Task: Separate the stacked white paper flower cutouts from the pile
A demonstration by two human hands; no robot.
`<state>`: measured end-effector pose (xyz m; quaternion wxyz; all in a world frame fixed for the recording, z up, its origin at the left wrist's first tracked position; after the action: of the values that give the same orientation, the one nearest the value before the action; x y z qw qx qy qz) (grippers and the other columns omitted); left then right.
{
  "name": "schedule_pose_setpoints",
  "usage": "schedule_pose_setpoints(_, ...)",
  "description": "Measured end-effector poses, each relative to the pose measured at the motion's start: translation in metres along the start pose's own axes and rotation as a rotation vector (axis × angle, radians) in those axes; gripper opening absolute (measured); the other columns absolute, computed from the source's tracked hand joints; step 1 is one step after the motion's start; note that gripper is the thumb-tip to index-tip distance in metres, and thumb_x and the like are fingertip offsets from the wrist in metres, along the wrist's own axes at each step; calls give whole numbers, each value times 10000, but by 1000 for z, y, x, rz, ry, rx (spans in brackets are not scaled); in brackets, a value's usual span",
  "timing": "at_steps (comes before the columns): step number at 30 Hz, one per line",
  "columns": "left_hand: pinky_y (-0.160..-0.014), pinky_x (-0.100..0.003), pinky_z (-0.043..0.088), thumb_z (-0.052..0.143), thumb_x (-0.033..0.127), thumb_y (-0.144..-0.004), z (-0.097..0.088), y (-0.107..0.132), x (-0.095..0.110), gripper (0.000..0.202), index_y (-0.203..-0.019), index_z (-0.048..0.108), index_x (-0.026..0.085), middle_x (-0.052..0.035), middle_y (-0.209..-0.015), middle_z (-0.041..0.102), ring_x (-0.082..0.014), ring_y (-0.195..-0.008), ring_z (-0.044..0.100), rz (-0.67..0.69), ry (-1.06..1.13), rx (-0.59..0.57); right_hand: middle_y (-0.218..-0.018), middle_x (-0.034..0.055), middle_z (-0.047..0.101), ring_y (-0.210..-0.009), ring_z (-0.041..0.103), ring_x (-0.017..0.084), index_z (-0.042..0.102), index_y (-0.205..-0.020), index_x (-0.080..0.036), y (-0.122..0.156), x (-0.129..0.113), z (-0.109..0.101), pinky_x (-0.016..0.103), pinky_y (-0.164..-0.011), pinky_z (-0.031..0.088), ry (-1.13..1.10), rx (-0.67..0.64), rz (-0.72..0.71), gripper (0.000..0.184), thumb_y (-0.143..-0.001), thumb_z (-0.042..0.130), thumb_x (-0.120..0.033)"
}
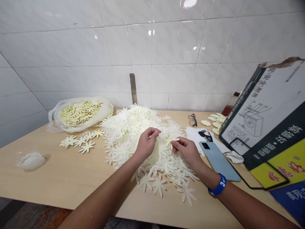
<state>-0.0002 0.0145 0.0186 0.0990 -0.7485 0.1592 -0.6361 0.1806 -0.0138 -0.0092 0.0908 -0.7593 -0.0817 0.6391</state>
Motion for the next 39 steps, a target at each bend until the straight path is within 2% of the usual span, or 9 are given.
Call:
schedule_pose_setpoints(8, -684, -274, 503, 610, 343, -783, -17, -11, -7, 190, -884, 567, 187, 5, -672, 625, -136, -678, 600, -135, 183, 146, -651, 27, 611, -615, 572, 152, 616, -708, -180, -4, 1, -5, 286, -608, 494, -179, 12, 53, 347, -797, 671, -511)
schedule_pose_setpoints(14, -593, -235, 405, 525, 227, -757, -19, -8, -2, 114, -737, 628, 183, 21, -613, 541, -113, -597, 511, -90, 24, 153, -650, 25, 609, -602, 571, 140, 636, -700, -168, -4, 3, -2, 281, -599, 508, -241, 8, 116, 348, -749, 718, -502)
schedule_pose_setpoints(19, -662, -252, 450, 644, 321, -751, -18, -10, -5, 169, -855, 619, 191, 20, -681, 568, -134, -663, 572, -93, 27, 116, -636, 17, 595, -599, 582, 147, 632, -693, -167, -4, 4, -2, 285, -591, 512, -261, 24, 127, 367, -725, 736, -517)
schedule_pose_setpoints(23, -599, -263, 425, 549, 344, -849, -18, -8, -12, 169, -933, 623, 217, 21, -627, 547, -149, -608, 558, -90, -178, 61, -617, 9, 584, -584, 579, 147, 611, -661, -173, -4, 6, -2, 279, -576, 496, -287, 6, 127, 365, -737, 733, -509)
schedule_pose_setpoints(26, -719, -325, 468, 510, 347, -897, -18, -5, -10, 236, -1064, 634, 236, -54, -877, 655, -205, -807, 618, 46, -424, 95, -612, 7, 573, -574, 567, 143, 600, -648, -173, -3, 6, -2, 273, -566, 481, -276, -12, 116, 371, -765, 714, -506)
schedule_pose_setpoints(29, -961, -413, 426, 565, 297, -890, -13, 2, 1, 259, -1131, 641, 243, -101, -1210, 587, -264, -1153, 531, 347, -589, 179, -588, -1, 558, -551, 551, 136, 575, -627, -175, -2, 6, -1, 267, -552, 458, -228, -20, 96, 391, -788, 696, -510)
schedule_pose_setpoints(32, -1001, -403, 421, 578, 301, -902, -1, 9, 10, 207, -1074, 673, 236, -93, -1187, 597, -238, -1163, 514, 561, -574, 94, -553, -11, 537, -523, 534, 136, 545, -608, -183, -1, 8, -1, 268, -522, 434, -181, -25, 86, 411, -788, 699, -518)
schedule_pose_setpoints(35, -999, -391, 430, 615, 312, -885, 11, 15, 10, 149, -976, 711, 244, -76, -1174, 619, -227, -1151, 523, 602, -507, -61, -536, -24, 505, -499, 506, 131, 556, -618, -187, 0, 11, 0, 269, -493, 423, -178, -39, 80, 401, -777, 713, -519)
schedule_pose_setpoints(39, -988, -385, 432, 636, 286, -867, 16, 14, 4, 114, -830, 732, 236, -69, -1145, 631, -227, -1137, 544, 446, -370, -123, -537, -12, 525, -507, 516, 131, 588, -619, -180, 0, 6, 1, 269, -504, 428, -164, -77, 59, 400, -796, 692, -524)
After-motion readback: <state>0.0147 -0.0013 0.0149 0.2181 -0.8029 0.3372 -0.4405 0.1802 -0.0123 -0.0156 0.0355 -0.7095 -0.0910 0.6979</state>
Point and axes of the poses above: each hand's wrist, its own y-axis away from the middle knuckle, its own z-axis out of the palm, x = y × z, the point moved 2 cm from there along -y, towards the middle knuckle
